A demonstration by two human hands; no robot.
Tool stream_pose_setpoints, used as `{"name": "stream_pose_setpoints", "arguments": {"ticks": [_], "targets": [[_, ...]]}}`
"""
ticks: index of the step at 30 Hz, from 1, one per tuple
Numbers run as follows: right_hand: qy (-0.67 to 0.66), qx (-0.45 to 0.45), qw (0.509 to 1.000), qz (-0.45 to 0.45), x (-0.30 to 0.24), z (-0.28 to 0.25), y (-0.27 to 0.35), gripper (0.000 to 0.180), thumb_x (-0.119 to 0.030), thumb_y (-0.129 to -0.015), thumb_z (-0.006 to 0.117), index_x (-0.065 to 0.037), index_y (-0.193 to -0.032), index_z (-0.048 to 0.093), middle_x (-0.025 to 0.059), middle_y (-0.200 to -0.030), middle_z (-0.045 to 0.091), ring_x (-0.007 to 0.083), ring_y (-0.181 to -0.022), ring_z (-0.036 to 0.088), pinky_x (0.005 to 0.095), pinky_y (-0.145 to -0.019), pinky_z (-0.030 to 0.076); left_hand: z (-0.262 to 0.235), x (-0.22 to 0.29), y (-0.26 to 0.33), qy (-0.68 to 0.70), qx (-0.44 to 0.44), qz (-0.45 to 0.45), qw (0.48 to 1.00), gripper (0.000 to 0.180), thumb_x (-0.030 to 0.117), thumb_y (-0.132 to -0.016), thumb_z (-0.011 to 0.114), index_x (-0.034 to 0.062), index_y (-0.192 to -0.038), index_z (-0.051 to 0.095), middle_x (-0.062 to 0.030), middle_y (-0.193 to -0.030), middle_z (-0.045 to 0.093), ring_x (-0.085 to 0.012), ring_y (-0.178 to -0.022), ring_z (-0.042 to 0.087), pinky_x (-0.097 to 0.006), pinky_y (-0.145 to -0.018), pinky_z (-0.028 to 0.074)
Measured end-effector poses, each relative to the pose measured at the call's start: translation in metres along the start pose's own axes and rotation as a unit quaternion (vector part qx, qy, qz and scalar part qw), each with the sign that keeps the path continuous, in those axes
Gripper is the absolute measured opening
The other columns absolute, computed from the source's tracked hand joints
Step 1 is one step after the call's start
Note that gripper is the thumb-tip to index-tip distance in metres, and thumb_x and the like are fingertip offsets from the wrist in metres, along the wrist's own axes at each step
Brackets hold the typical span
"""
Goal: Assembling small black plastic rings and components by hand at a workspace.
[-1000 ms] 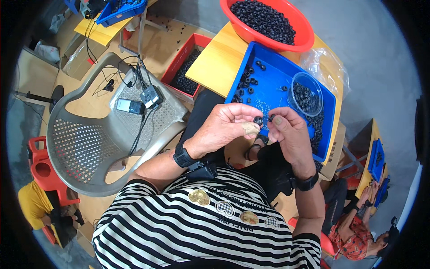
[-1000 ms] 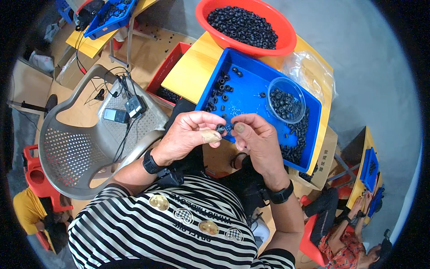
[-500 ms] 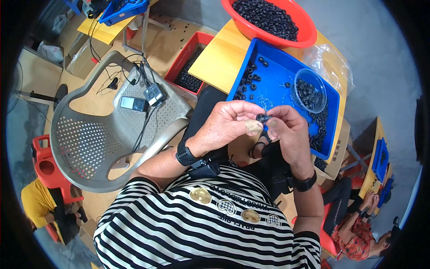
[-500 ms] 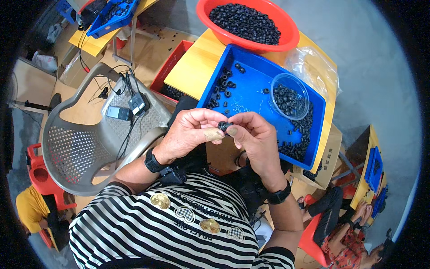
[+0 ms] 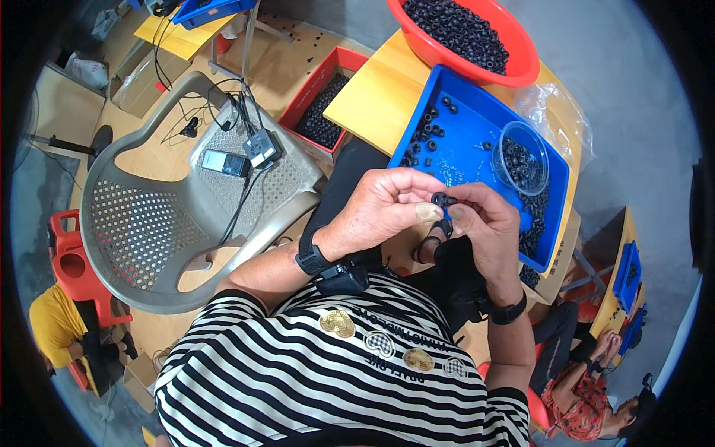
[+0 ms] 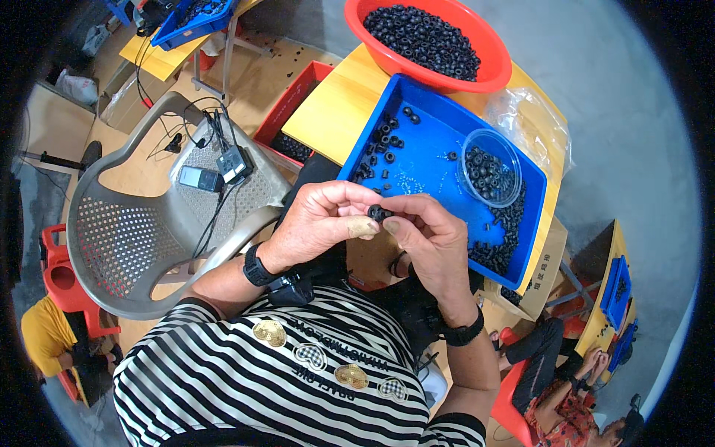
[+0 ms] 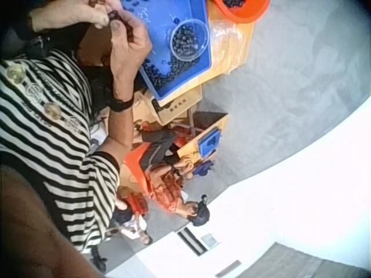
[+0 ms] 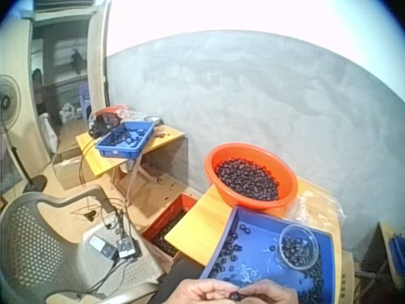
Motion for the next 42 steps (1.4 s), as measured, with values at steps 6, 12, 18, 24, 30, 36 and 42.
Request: {"name": "stream_pose_setpoints", "arguments": {"ticks": [6,12,18,24,30,36,42], "targets": [[0.077,0.016,0.996,-0.048,-0.005,0.004,0.0,0.018,0.001,-0.079,0.063,-0.001,-0.096,0.064,0.0029,-0.085,0.061,0.0075,-0.075,0.056,0.0197,-0.065,0.045,-0.002,0.001,0.001,-0.025,-0.001,0.0,1.0,0.028,-0.002,-0.081,0.063,-0.0025,-0.108,0.057,-0.007,-0.091,0.063,-0.0096,-0.082,0.061,-0.022,-0.074,0.051],[0.18,0.046,0.978,-0.09,-0.015,0.01,0.002,0.017,0.002,-0.075,0.064,-0.002,-0.092,0.066,0.0071,-0.083,0.063,0.0125,-0.072,0.06,0.0231,-0.064,0.047,-0.004,-0.003,0.002,-0.043,-0.001,0.02,0.999,0.027,-0.002,-0.08,0.063,-0.0021,-0.106,0.057,-0.0069,-0.092,0.063,-0.0096,-0.083,0.061,-0.022,-0.075,0.051],[0.197,0.044,0.974,-0.102,-0.012,0.008,0.002,0.018,0.002,-0.074,0.063,-0.004,-0.091,0.066,0.0073,-0.081,0.063,0.0157,-0.073,0.061,0.025,-0.065,0.047,-0.008,-0.003,0.001,0.08,-0.026,-0.075,0.994,0.025,0.001,-0.081,0.062,-0.0018,-0.105,0.058,-0.0089,-0.09,0.063,-0.0131,-0.076,0.063,-0.025,-0.07,0.053],[0.213,-0.002,0.967,-0.14,-0.014,0.006,-0.002,0.021,0.005,-0.072,0.062,-0.004,-0.091,0.066,0.0084,-0.082,0.063,0.0189,-0.075,0.061,0.0266,-0.066,0.047,-0.008,-0.006,0.001,0.137,-0.032,-0.092,0.986,0.023,0.003,-0.083,0.061,-0.0021,-0.105,0.058,-0.0098,-0.087,0.064,-0.0145,-0.074,0.064,-0.026,-0.068,0.054],[0.259,-0.036,0.947,-0.188,-0.019,0.006,-0.004,0.024,0.007,-0.071,0.061,-0.004,-0.092,0.066,0.0082,-0.078,0.061,0.0198,-0.072,0.06,0.0273,-0.063,0.047,-0.008,-0.006,0.004,0.111,-0.037,-0.124,0.985,0.02,0.006,-0.085,0.059,-0.002,-0.104,0.059,-0.0092,-0.087,0.064,-0.0134,-0.072,0.064,-0.025,-0.068,0.054],[0.265,-0.035,0.942,-0.204,-0.015,0.009,-0.003,0.027,0.007,-0.071,0.061,-0.005,-0.094,0.066,0.0074,-0.075,0.058,0.0187,-0.069,0.057,0.0272,-0.06,0.046,-0.01,-0.011,0.003,0.132,-0.058,-0.126,0.982,0.022,0.012,-0.087,0.058,-0.0014,-0.104,0.058,-0.007,-0.083,0.063,-0.0115,-0.07,0.063,-0.022,-0.065,0.053],[0.242,0.01,0.951,-0.193,-0.008,0.012,0.004,0.027,0.007,-0.073,0.06,-0.005,-0.097,0.066,0.0081,-0.079,0.057,0.0173,-0.069,0.057,0.0259,-0.06,0.045,-0.002,-0.007,0.001,0.123,-0.045,-0.129,0.983,0.021,0.014,-0.089,0.056,-0.0013,-0.104,0.058,-0.0051,-0.081,0.063,-0.0091,-0.067,0.061,-0.02,-0.064,0.051]]}}
Point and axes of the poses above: each hand's wrist, its own y-axis away from the middle knuckle, its own z-axis out of the palm, x = y × z, the point moved 2 cm from there along -y, towards the middle knuckle
